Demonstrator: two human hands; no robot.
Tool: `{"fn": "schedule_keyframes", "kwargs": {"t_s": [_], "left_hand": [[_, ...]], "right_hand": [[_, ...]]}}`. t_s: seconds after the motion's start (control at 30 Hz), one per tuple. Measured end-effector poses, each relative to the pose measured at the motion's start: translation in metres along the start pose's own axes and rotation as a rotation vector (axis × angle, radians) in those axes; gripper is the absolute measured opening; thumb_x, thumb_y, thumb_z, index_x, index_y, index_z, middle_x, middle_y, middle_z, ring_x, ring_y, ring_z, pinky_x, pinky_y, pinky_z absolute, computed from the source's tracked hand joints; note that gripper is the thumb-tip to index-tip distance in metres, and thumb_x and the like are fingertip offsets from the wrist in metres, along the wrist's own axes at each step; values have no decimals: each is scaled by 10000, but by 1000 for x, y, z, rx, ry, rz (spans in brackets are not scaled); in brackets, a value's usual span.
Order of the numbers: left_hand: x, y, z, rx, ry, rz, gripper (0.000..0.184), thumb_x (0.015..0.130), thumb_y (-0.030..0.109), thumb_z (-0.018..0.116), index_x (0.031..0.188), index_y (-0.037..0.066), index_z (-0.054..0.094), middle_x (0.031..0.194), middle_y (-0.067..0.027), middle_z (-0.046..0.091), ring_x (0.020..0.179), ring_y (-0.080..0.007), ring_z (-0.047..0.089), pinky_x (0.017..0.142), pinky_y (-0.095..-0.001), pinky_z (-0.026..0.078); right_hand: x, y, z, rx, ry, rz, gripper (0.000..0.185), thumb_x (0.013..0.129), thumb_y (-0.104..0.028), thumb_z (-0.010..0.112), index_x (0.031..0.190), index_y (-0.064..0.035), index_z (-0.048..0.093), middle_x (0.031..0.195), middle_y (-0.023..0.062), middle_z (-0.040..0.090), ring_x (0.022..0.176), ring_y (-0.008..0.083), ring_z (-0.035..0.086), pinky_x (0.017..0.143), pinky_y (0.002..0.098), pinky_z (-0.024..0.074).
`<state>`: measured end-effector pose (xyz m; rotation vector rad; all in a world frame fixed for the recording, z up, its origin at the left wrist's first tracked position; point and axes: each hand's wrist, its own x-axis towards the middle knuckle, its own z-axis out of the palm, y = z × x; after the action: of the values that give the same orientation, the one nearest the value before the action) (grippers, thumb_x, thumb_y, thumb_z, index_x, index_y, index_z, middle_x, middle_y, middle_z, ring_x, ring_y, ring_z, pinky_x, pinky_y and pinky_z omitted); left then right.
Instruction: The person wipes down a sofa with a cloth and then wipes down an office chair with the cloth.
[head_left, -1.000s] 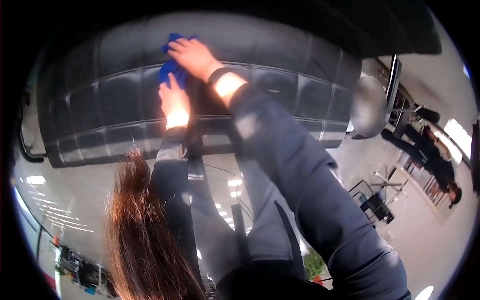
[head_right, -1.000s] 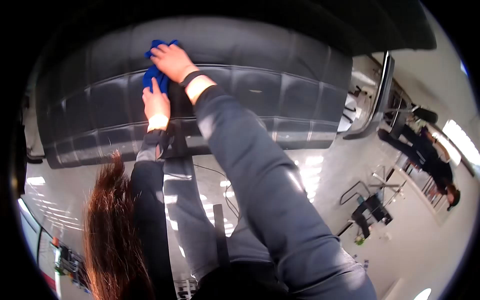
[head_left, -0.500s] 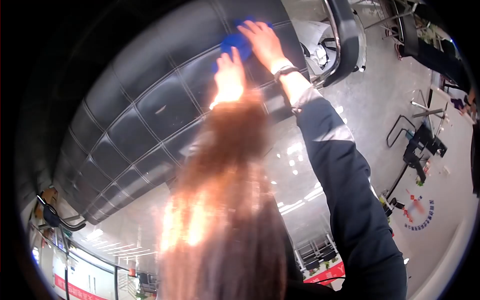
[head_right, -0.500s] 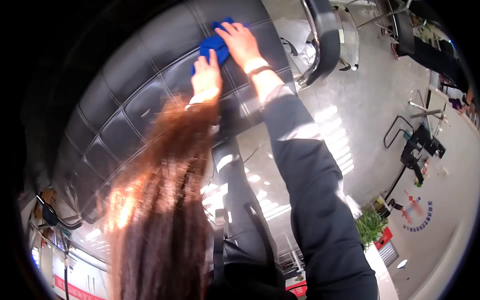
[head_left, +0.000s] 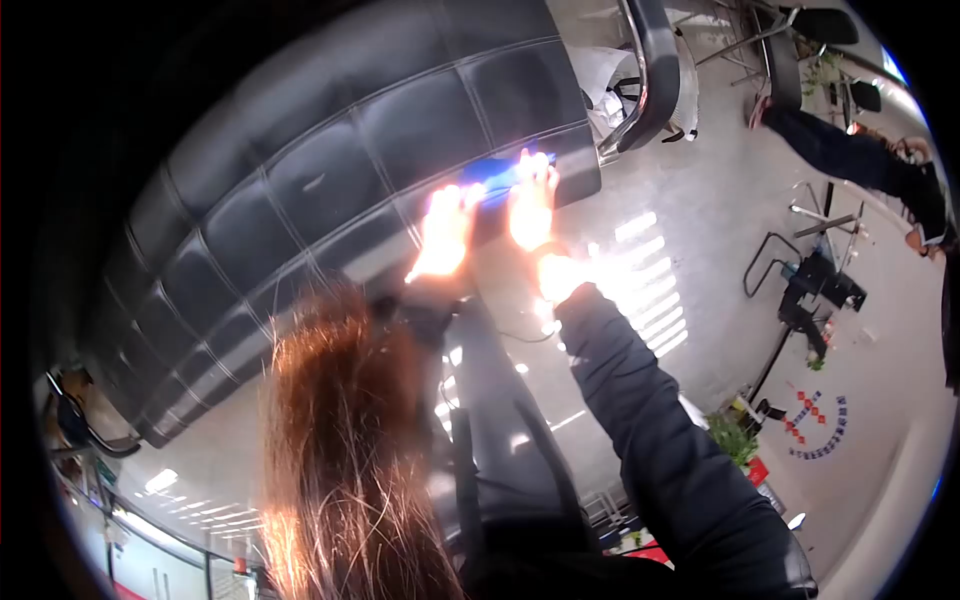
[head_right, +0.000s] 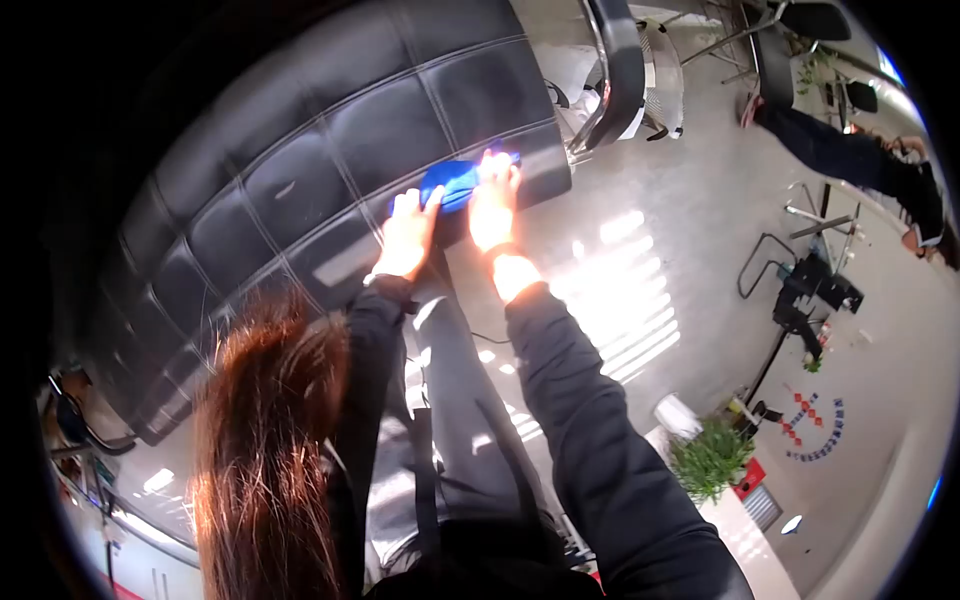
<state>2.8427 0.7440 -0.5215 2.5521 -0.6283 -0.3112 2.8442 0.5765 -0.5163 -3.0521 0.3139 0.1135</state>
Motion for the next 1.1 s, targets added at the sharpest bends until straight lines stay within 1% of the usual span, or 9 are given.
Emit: {"fn": "schedule_keyframes", "kwargs": {"t_s": [0.03, 0.2, 0.37, 0.43, 0.57, 0.67, 0.83, 0.97, 1.1], "left_hand": [[-8, -12, -28, -73, -150, -65, 478, 904, 90, 524, 1369, 197, 522, 1166, -154, 519, 1082, -345, 560, 763, -415, 567], [-113, -105, -74, 42, -122, -177, 509, 903, 73, 516, 1376, 260, 539, 1211, -156, 527, 1102, -356, 569, 781, -417, 576], [-235, -186, -125, 120, -139, -435, 579, 836, 30, 556, 1357, 279, 585, 1151, -136, 544, 1043, -330, 578, 776, -407, 577], [-284, -218, -128, 238, 51, -389, 551, 785, 25, 610, 1286, 253, 643, 1097, -144, 603, 936, -338, 612, 675, -393, 592], [-352, -254, -123, 306, 135, -555, 614, 786, 22, 619, 1335, 297, 608, 1114, -135, 584, 945, -340, 605, 704, -408, 589], [-371, -251, -118, 227, 92, -692, 629, 822, 27, 608, 1362, 349, 574, 1149, -113, 577, 989, -330, 600, 727, -407, 595], [-372, -228, -114, 183, -12, -819, 628, 861, 41, 578, 1399, 361, 529, 1270, -113, 525, 1080, -311, 575, 793, -416, 586], [-358, -213, -109, 210, -38, -864, 642, 853, 33, 587, 1413, 339, 517, 1276, -123, 525, 1078, -315, 577, 787, -418, 587], [-314, -178, -101, 267, -35, -795, 661, 833, 19, 596, 1417, 316, 513, 1260, -131, 533, 1055, -320, 583, 759, -414, 590]], "right_hand": [[-15, -24, -10, 213, -116, 153, 631, 854, -84, 617, 1437, 30, 403, 1422, 238, 408, 1280, 383, 392, 1115, 444, 357], [-72, -158, 4, 145, -306, 199, 664, 849, -119, 616, 1444, 66, 387, 1454, 246, 377, 1307, 405, 351, 1122, 449, 316], [-113, -289, 33, -87, -527, -246, 694, 814, -87, 650, 1433, 92, 389, 1466, 304, 372, 1306, 442, 389, 1135, 478, 300], [-130, -333, 11, 128, -568, -174, 683, 819, -59, 662, 1439, 50, 395, 1460, 273, 370, 1305, 452, 395, 1089, 440, 410], [-150, -403, 22, -120, -710, -366, 593, 889, -82, 592, 1451, -16, 416, 1474, 232, 382, 1321, 429, 399, 1081, 441, 407], [-166, -411, 37, -171, -587, -458, 562, 907, -91, 568, 1450, -43, 429, 1466, 250, 400, 1317, 446, 402, 1111, 484, 343], [-159, -398, 26, 25, -573, -476, 477, 911, -39, 549, 1368, -166, 494, 1446, 206, 376, 1305, 428, 420, 967, 477, 526], [-127, -362, 12, 242, -560, -850, 337, 872, -48, 548, 1190, -129, 624, 1241, 181, 516, 1107, 379, 542, 908, 447, 542], [-89, -312, 11, 293, -507, -1052, 278, 899, -120, 543, 1158, -136, 644, 1230, 167, 531, 1123, 363, 541, 899, 443, 537]]}}
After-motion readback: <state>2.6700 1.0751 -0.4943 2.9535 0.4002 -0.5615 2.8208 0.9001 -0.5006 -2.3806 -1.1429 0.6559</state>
